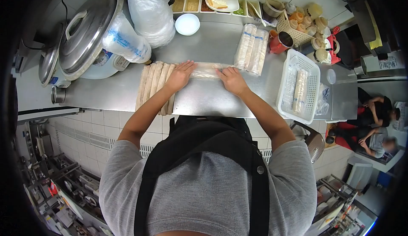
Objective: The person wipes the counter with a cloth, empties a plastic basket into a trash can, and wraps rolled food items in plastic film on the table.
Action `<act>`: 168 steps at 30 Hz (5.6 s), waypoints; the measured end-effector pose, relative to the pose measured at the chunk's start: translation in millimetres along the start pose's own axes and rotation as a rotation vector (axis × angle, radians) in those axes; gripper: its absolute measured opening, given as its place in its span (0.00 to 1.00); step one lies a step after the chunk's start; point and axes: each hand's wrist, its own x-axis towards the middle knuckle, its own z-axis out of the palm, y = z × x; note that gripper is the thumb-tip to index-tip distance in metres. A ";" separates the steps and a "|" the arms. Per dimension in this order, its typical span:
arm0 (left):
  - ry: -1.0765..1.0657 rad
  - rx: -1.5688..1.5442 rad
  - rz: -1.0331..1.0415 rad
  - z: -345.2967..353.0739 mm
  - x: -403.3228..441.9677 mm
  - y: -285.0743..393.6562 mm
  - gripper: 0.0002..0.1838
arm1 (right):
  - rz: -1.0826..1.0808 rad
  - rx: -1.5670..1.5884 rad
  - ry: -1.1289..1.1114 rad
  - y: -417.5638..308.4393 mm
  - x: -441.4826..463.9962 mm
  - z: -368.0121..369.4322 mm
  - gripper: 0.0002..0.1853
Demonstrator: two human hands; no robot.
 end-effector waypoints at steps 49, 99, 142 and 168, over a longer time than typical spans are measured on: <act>-0.651 -1.433 -0.527 100.9 326.2 287.7 0.36 | 1.266 0.578 0.843 99.5 -239.6 -140.1 0.16; -0.413 -0.446 -0.474 170.1 259.8 375.2 0.49 | 1.181 -0.595 0.234 146.1 -257.1 -133.8 0.27; 1.060 -0.618 -0.275 -341.6 147.7 4.7 0.15 | 0.482 0.614 0.405 -18.4 96.2 -80.9 0.29; 0.738 -1.289 -0.569 -180.7 17.2 37.7 0.14 | 0.506 1.622 0.619 100.6 1.2 -197.2 0.04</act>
